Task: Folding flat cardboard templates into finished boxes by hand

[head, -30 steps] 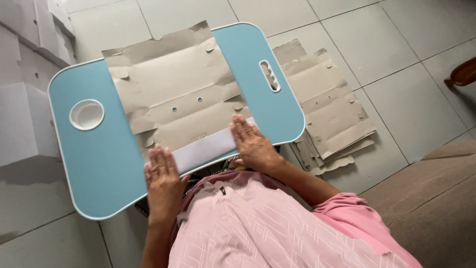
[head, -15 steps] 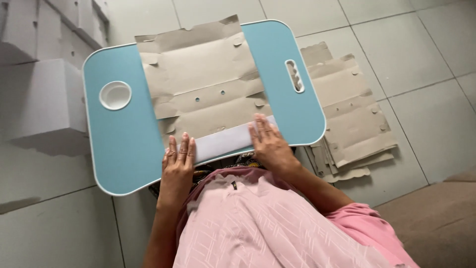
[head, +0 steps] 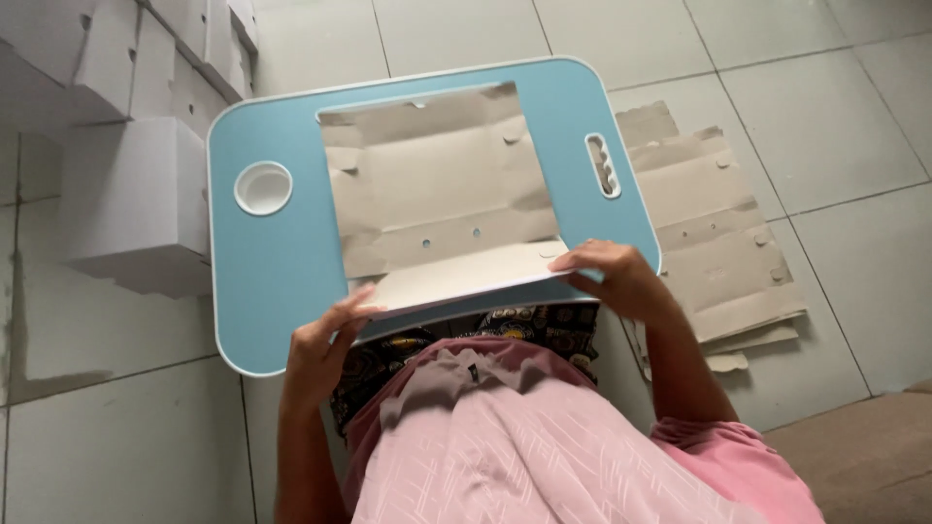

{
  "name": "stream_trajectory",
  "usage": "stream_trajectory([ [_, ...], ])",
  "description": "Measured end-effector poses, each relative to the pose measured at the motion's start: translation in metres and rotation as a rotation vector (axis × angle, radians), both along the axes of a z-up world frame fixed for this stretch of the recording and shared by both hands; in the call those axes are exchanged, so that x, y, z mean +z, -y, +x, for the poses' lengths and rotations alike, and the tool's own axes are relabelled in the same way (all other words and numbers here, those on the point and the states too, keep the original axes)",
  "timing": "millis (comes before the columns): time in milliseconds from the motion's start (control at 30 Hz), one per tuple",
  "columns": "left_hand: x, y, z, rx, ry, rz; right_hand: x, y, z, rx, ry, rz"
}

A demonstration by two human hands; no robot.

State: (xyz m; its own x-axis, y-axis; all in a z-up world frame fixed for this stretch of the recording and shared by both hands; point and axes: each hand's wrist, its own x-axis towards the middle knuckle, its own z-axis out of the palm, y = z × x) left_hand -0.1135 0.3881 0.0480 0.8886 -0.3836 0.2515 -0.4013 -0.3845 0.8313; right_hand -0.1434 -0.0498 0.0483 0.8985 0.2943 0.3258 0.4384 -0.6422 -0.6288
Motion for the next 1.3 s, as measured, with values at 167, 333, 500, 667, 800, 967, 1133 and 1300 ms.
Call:
stream_trajectory([
  [167, 0.006, 0.021, 0.030, 0.130, -0.088, -0.261, 0.012, 0.004, 0.048, -0.106, -0.199, 0.519],
  [333, 0.001, 0.036, 0.062, 0.115, -0.143, -0.428, 0.014, -0.007, 0.092, -0.226, -0.308, 0.817],
  [500, -0.039, 0.041, 0.086, 0.376, 0.012, -0.012, -0.009, -0.009, 0.127, -0.401, -0.262, 0.669],
  [667, -0.037, 0.082, 0.081, 0.574, 0.567, 0.640, -0.063, 0.000, 0.150, -0.475, 0.005, 0.328],
  [800, -0.044, 0.129, 0.080, 0.314, 0.677, 0.744, -0.057, -0.010, 0.146, -0.484, 0.181, -0.012],
  [967, -0.073, 0.152, 0.076, 0.000, 0.320, 0.715, -0.068, -0.017, 0.159, -0.515, 0.483, -0.809],
  [1133, -0.073, 0.155, 0.074, -0.054, 0.246, 0.742, -0.092, -0.040, 0.205, -0.362, 0.543, -0.801],
  [1300, -0.067, 0.154, 0.074, -0.056, 0.212, 0.759, -0.085, -0.078, 0.275, -0.299, 0.173, -0.540],
])
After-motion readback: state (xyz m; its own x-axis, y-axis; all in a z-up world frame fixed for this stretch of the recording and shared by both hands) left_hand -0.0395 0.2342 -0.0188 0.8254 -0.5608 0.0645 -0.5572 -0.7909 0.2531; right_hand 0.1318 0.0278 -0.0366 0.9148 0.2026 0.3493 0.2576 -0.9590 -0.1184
